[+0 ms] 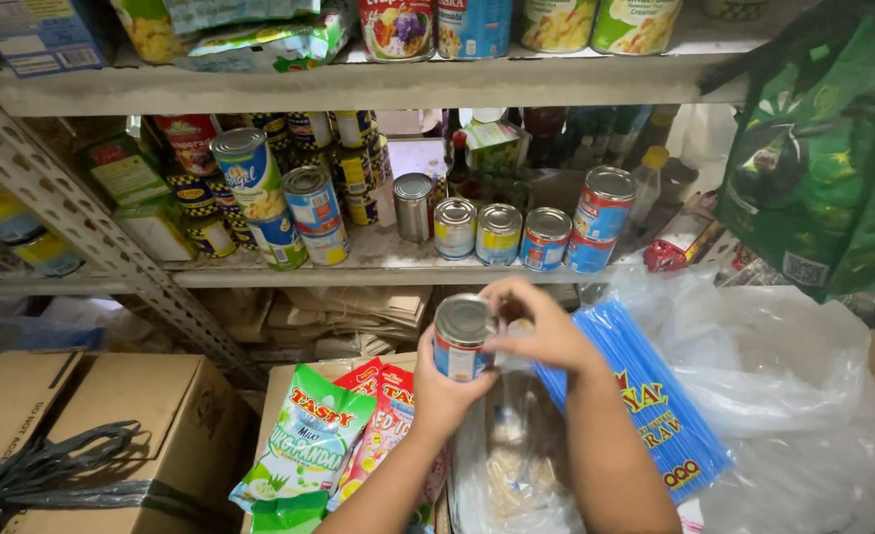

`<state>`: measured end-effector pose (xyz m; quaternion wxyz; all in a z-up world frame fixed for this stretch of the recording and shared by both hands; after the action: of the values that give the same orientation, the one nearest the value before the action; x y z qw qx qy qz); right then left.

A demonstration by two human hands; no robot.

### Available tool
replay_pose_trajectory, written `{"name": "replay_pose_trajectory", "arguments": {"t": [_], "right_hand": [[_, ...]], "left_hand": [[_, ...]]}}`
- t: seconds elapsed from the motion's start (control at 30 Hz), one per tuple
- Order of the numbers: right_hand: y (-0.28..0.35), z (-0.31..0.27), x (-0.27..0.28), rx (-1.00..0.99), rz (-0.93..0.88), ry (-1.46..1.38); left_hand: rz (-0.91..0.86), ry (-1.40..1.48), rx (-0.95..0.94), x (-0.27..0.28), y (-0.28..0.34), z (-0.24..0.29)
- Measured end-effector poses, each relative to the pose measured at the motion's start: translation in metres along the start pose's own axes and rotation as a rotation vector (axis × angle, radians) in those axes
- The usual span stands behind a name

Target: Unpack and organize grocery items, food packets, and cans onto storage shelves.

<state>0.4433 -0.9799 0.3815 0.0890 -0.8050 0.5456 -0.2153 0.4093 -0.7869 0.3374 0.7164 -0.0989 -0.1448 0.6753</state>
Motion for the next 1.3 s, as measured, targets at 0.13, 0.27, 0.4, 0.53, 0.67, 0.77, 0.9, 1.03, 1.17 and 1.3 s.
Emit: {"name": "replay_pose_trajectory", "arguments": {"t": [0.13,0.27,0.4,0.53,0.67,0.77,0.9,1.03,1.17,1.3], "right_hand": [[-0.021,0.01,0.057,-0.108,0.64,0.305],[-0.025,0.01,0.108,-0.002,1.121,0.864],[-0.035,0.051,0.132,-0.101,1.146,0.723],[-0.036,0.056,0.14,-0.173,1.22,0.738],[-0.027,0.062,0.14,0.116,1.245,0.736],[-0.014,0.051,0.119,0.306,1.251,0.659],[0.01,0.065,0.087,0.296,0.88,0.028],[0.026,0.051,0.019,0.163,0.5,-0.443],[0.038,0.041,-0.033,0.126,0.217,-0.281],[0.039,0.026,-0.05,0.111,-0.055,-0.096]], "left_hand": [[-0.066,0.136,0.142,0.003,0.022,-0.035],[-0.16,0.303,0.329,0.002,0.044,-0.061],[-0.241,0.489,0.486,0.001,0.058,-0.06],[-0.228,0.683,0.595,0.0,0.062,-0.077],[-0.297,1.007,0.641,0.002,0.066,-0.079],[-0.378,1.175,0.592,0.005,0.057,-0.05],[-0.445,1.423,0.54,0.01,0.048,-0.032],[-0.496,1.556,0.5,0.017,0.041,-0.033],[-0.468,1.728,0.484,0.026,0.039,-0.036],[-0.319,1.695,0.529,0.03,0.041,-0.013]]}}
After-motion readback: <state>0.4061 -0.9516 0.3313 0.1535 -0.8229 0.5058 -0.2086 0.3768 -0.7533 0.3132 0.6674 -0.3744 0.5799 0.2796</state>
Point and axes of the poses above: each hand's wrist, its own y-axis away from the middle knuckle, its own x-axis out of the back of the hand, z = x × y, the point moved 3 cm from there along -y, towards the middle knuckle, and after that the axes turned 4 degrees about -z, right-handed, at the moved point
